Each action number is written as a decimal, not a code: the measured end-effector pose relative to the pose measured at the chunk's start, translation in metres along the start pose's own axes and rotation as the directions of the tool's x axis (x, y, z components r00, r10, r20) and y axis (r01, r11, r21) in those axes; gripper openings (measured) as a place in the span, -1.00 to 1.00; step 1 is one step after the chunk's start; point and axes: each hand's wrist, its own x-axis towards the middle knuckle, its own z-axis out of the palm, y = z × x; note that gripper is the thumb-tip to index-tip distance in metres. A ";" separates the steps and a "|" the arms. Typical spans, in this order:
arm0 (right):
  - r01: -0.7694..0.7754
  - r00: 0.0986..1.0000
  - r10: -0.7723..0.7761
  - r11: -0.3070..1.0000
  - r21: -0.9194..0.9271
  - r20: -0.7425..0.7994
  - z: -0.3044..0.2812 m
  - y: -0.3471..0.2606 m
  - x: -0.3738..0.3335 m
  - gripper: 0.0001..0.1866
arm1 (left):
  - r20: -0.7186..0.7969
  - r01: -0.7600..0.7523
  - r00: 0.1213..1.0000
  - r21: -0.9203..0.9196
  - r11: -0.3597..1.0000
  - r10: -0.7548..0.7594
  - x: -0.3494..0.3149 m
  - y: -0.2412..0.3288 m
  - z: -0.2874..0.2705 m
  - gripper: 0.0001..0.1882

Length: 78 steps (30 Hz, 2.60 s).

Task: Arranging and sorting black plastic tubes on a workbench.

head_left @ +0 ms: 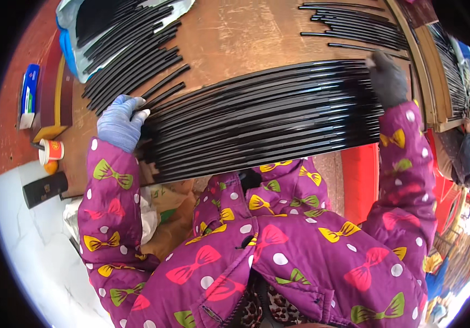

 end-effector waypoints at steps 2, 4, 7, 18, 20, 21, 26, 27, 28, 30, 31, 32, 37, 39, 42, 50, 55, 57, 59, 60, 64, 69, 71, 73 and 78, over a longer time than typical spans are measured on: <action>-0.020 0.999 0.022 0.999 -0.045 0.043 0.007 0.002 0.020 -0.83 | 0.037 -0.015 0.999 0.001 1.000 0.015 0.012 -0.002 0.003 -0.76; 0.106 0.987 -0.059 0.939 -0.328 0.150 0.013 0.001 0.035 -0.78 | 0.152 0.050 0.987 0.009 0.999 -0.051 0.018 -0.002 0.002 -0.76; 0.154 0.944 0.010 0.871 -0.467 0.329 0.015 -0.006 0.054 -0.69 | 0.118 -0.008 0.993 0.093 0.996 -0.003 0.016 -0.006 0.005 -0.75; 0.567 0.824 -0.554 0.802 -0.189 0.121 -0.020 -0.086 0.020 -0.62 | -0.094 -0.084 0.995 -0.495 0.865 0.043 -0.014 0.034 -0.002 -0.73; 0.591 0.802 -0.596 0.800 0.104 0.027 -0.026 -0.113 0.005 -0.66 | 0.025 0.016 1.000 -0.566 0.824 -0.003 -0.013 0.043 0.003 -0.74; 0.599 0.796 -0.604 0.793 0.116 0.021 -0.026 -0.125 -0.001 -0.66 | 0.024 0.027 1.000 -0.558 0.829 -0.016 -0.019 0.046 -0.002 -0.74; 0.574 0.802 -0.597 0.761 0.304 -0.018 -0.020 -0.146 -0.020 -0.71 | 0.069 0.029 0.998 -0.508 0.861 0.008 -0.022 0.056 -0.014 -0.77; 0.561 0.812 -0.584 0.766 0.312 -0.027 -0.017 -0.150 -0.024 -0.72 | 0.067 0.030 0.998 -0.508 0.861 0.005 -0.024 0.059 -0.017 -0.77; 0.563 0.810 -0.585 0.765 0.311 -0.027 -0.018 -0.153 -0.024 -0.72 | 0.036 -0.019 0.998 -0.493 0.870 0.042 -0.024 0.061 -0.019 -0.78; 0.553 0.807 -0.590 0.754 0.355 -0.006 -0.018 -0.156 -0.026 -0.73 | 0.005 -0.069 0.997 -0.479 0.875 0.081 -0.026 0.064 -0.021 -0.79; 0.583 0.782 -0.623 0.732 0.352 0.001 -0.017 -0.154 -0.026 -0.69 | -0.023 -0.104 0.994 -0.475 0.874 0.106 -0.027 0.064 -0.020 -0.78; 0.582 0.783 -0.622 0.735 0.349 0.004 -0.015 -0.151 -0.027 -0.69 | -0.051 -0.139 0.990 -0.471 0.871 0.131 -0.027 0.065 -0.020 -0.78; 0.496 0.801 -0.598 0.694 0.522 0.033 -0.008 -0.146 -0.031 -0.74 | -0.042 -0.171 0.985 -0.423 0.890 0.169 -0.033 0.064 -0.019 -0.78; 0.449 0.808 -0.587 0.678 0.582 0.059 -0.008 -0.146 -0.031 -0.78 | -0.036 -0.171 0.984 -0.422 0.890 0.172 -0.034 0.064 -0.017 -0.78; 0.353 0.825 -0.556 0.645 0.678 0.099 -0.005 -0.141 -0.032 -0.81 | -0.054 -0.196 0.980 -0.379 0.904 0.190 -0.033 0.068 -0.020 -0.78; 0.460 0.765 -0.638 0.636 0.620 0.087 -0.012 -0.157 -0.034 -0.76 | -0.041 -0.291 0.955 -0.334 0.896 0.295 -0.030 0.083 -0.011 -0.75; 0.602 0.773 -0.614 0.636 0.482 -0.156 -0.014 -0.159 -0.023 -0.74 | -0.007 -0.202 0.977 -0.372 0.906 0.215 -0.030 0.079 -0.018 -0.77; 0.521 0.854 -0.447 0.722 0.456 -0.267 -0.017 -0.129 -0.014 -0.71 | 0.010 -0.137 0.988 -0.405 0.904 0.154 -0.039 0.063 -0.019 -0.77; 0.272 0.955 -0.214 0.908 0.318 -0.206 -0.028 -0.090 -0.016 -0.67 | 0.015 -0.104 0.992 -0.470 0.876 0.126 -0.041 0.055 -0.014 -0.77; 0.152 0.974 -0.110 0.966 0.209 -0.197 -0.032 -0.074 -0.018 -0.64 | 0.012 -0.098 0.993 -0.471 0.877 0.118 -0.041 0.054 -0.015 -0.77; -0.314 0.944 0.170 0.730 0.607 0.284 -0.019 -0.016 -0.035 -0.55 | 0.061 -0.055 0.993 -0.531 0.846 0.103 -0.040 0.059 -0.021 -0.75; -0.315 0.948 0.202 0.511 0.800 0.245 -0.037 -0.022 -0.056 -0.63 | 0.087 -0.098 0.981 -0.541 0.835 0.171 -0.036 0.060 -0.022 -0.74; -0.221 0.975 0.149 0.504 0.835 0.167 -0.029 -0.052 -0.060 -0.66 | 0.018 -0.152 0.983 -0.482 0.863 0.183 -0.043 0.068 -0.021 -0.75; -0.065 0.977 0.205 0.526 0.848 -0.052 -0.022 -0.087 -0.063 -0.70 | -0.089 -0.255 0.967 -0.365 0.896 0.239 -0.041 0.071 -0.023 -0.76; -0.106 0.976 0.219 0.471 0.876 0.000 -0.031 -0.094 -0.056 -0.68 | -0.092 -0.215 0.977 -0.413 0.885 0.194 -0.046 0.077 -0.029 -0.75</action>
